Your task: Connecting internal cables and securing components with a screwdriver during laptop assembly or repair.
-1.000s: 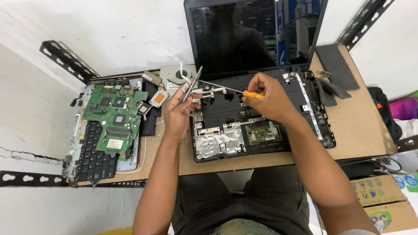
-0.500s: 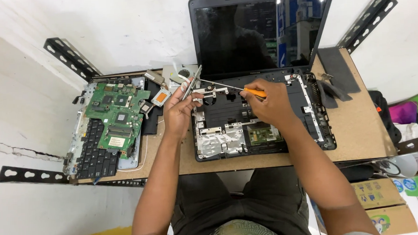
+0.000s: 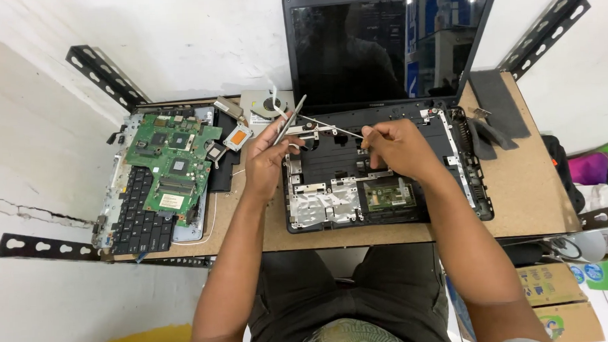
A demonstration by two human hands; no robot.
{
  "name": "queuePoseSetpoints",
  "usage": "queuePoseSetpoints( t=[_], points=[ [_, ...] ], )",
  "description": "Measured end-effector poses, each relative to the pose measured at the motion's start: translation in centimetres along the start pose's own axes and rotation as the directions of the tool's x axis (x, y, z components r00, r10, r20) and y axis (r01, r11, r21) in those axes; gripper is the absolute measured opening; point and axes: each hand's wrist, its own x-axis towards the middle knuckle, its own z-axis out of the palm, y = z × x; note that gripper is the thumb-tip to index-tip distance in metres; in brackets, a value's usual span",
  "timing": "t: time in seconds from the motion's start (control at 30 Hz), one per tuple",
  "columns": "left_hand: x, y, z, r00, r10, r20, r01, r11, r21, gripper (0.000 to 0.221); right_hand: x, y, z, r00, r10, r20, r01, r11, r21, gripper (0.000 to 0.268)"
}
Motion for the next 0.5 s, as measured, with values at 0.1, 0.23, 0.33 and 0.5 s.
queuePoseSetpoints(
  t=[0.1, 0.23, 0.33, 0.5],
  points=[
    [-0.2, 0.3, 0.4, 1.0, -0.013, -0.011, 0.013, 1.0, 0.008, 0.05, 0.6, 0.4, 0.1, 1.0, 0.02, 0.003, -0.02, 0.996, 0.093, 0.018],
    [-0.2, 0.0, 0.3, 1.0, -0.013, -0.023, 0.012, 1.0, -0.02, 0.051, 0.8, 1.7, -0.1, 0.995, -0.096, -0.028, 0.097, 0.995, 0.035, 0.026],
    [0.0, -0.6, 0.0, 1.0, -0.011, -0.025, 0.01, 0.999, -0.03, 0.051, 0.8, 2.6, 0.3, 0.987, -0.129, -0.098, 0.137, 0.987, 0.081, 0.026],
    [-0.1, -0.1, 0.1, 1.0, -0.017, -0.023, 0.017, 1.0, -0.02, 0.053, 0.7, 2.3, 0.9, 0.87, -0.446, -0.209, 0.386, 0.881, -0.273, 0.02]
  ],
)
